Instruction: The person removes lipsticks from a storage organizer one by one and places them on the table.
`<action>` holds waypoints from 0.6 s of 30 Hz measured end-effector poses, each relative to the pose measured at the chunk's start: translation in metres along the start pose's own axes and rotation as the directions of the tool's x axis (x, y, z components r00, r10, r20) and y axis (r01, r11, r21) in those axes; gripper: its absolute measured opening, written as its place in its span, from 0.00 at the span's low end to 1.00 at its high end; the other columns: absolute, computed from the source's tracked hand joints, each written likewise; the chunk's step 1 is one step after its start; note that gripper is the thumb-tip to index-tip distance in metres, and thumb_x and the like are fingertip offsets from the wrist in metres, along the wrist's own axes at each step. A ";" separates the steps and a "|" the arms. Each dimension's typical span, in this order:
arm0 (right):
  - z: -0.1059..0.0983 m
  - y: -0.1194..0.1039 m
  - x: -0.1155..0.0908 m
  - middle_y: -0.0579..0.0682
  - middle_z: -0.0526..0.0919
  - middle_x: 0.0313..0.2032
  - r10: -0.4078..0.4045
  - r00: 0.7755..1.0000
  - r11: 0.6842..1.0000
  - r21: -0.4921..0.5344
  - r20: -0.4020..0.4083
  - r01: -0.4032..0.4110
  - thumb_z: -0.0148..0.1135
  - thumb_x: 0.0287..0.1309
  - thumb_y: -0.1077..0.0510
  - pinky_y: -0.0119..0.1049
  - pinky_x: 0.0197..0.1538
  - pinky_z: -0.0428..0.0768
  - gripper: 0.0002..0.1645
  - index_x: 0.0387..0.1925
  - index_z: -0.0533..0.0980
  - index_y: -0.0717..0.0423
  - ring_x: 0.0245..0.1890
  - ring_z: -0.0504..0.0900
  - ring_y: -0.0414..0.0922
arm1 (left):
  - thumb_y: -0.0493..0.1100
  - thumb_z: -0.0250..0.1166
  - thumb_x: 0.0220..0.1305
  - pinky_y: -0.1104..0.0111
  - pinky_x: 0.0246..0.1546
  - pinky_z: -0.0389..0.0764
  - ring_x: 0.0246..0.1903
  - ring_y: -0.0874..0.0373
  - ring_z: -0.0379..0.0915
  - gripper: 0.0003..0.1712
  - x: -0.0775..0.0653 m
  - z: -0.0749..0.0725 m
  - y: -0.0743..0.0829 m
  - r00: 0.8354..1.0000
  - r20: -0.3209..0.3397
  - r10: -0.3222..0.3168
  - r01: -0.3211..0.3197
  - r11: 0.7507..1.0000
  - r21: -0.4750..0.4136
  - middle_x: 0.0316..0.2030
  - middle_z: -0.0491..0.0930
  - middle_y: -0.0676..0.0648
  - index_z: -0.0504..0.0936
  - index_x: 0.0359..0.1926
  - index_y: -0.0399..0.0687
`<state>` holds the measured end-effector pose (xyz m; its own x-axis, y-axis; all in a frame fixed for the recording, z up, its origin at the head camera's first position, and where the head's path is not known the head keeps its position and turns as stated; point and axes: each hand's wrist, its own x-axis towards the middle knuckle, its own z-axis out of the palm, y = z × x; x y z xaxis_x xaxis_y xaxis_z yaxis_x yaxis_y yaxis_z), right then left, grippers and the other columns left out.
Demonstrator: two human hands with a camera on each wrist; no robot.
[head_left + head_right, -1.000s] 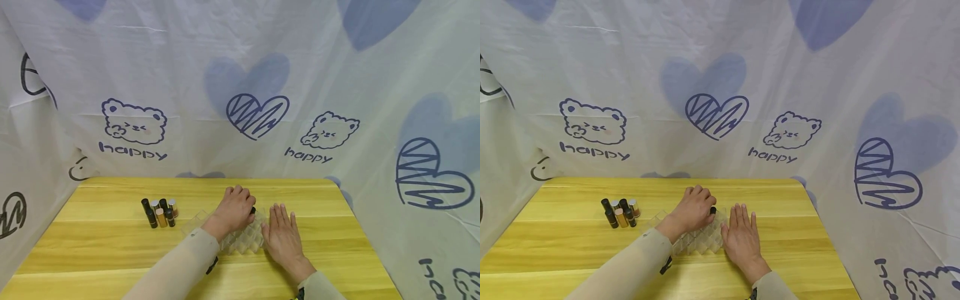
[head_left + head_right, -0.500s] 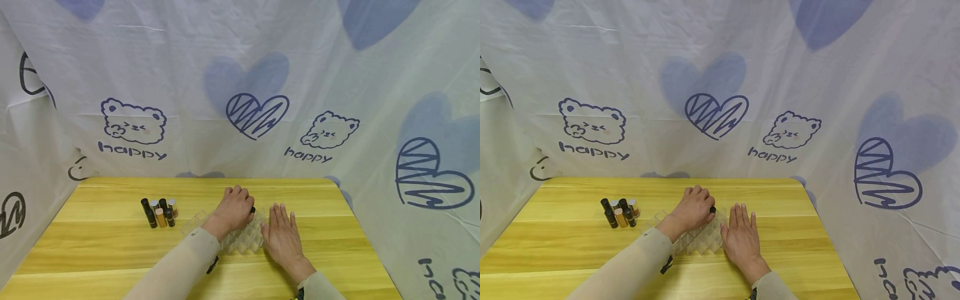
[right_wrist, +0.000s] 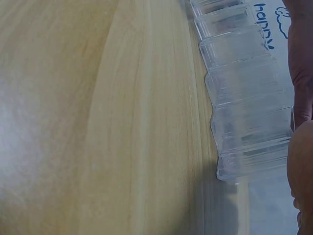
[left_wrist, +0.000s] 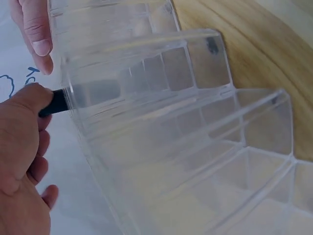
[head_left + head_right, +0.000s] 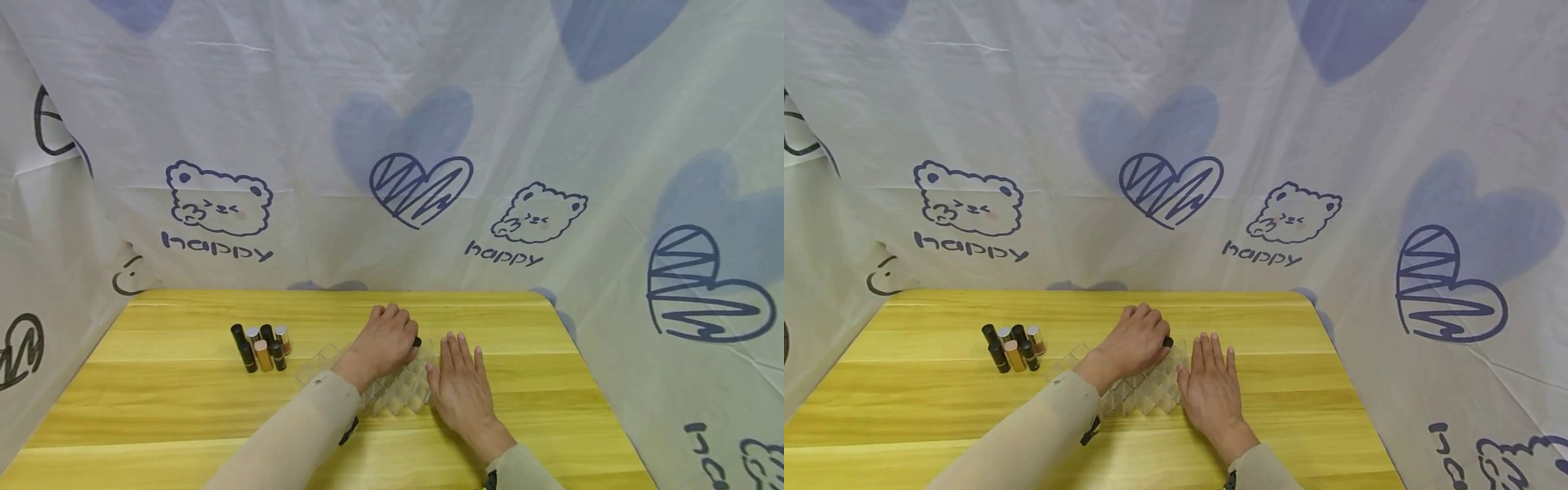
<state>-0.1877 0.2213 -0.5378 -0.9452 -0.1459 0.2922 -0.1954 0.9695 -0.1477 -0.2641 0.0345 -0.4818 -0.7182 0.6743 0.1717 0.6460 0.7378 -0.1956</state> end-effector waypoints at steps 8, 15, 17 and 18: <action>0.000 0.000 0.000 0.64 0.63 0.78 0.002 1.000 1.000 0.002 0.011 -0.002 0.47 0.82 0.44 0.64 0.79 0.55 0.38 0.77 0.63 0.68 0.81 0.57 0.60 | 0.57 0.56 0.78 0.58 0.50 0.71 0.45 0.51 0.67 0.15 0.001 -0.005 0.000 0.988 -0.143 0.062 -0.051 0.996 0.075 0.44 0.76 0.50 0.77 0.46 0.51; 0.000 0.001 -0.001 0.64 0.63 0.78 -0.008 1.000 1.000 -0.002 0.005 0.008 0.48 0.82 0.44 0.64 0.79 0.54 0.38 0.77 0.63 0.68 0.82 0.56 0.60 | 0.58 0.56 0.78 0.59 0.49 0.72 0.44 0.52 0.68 0.16 0.002 -0.011 0.000 0.979 -0.192 0.062 -0.045 0.995 0.091 0.43 0.76 0.50 0.78 0.47 0.52; 0.001 0.001 -0.001 0.65 0.63 0.78 -0.012 1.000 1.000 0.000 0.000 0.012 0.49 0.82 0.44 0.64 0.79 0.55 0.38 0.77 0.63 0.68 0.81 0.56 0.60 | 0.58 0.56 0.78 0.59 0.49 0.71 0.44 0.51 0.67 0.16 0.003 -0.014 -0.001 0.975 -0.213 0.067 -0.049 0.995 0.086 0.42 0.76 0.50 0.78 0.47 0.51; 0.001 0.001 -0.001 0.65 0.64 0.78 -0.014 1.000 1.000 -0.001 -0.002 0.014 0.49 0.81 0.45 0.64 0.79 0.55 0.38 0.77 0.63 0.68 0.81 0.56 0.60 | 0.57 0.57 0.77 0.59 0.48 0.71 0.44 0.51 0.67 0.16 0.003 -0.016 -0.001 0.972 -0.225 0.071 -0.054 0.995 0.083 0.42 0.76 0.50 0.78 0.47 0.51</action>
<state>-0.1876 0.2226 -0.5391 -0.9419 -0.1593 0.2958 -0.2086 0.9675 -0.1429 -0.2630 0.0358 -0.4656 -0.5937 0.7144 0.3703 0.6598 0.6956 -0.2842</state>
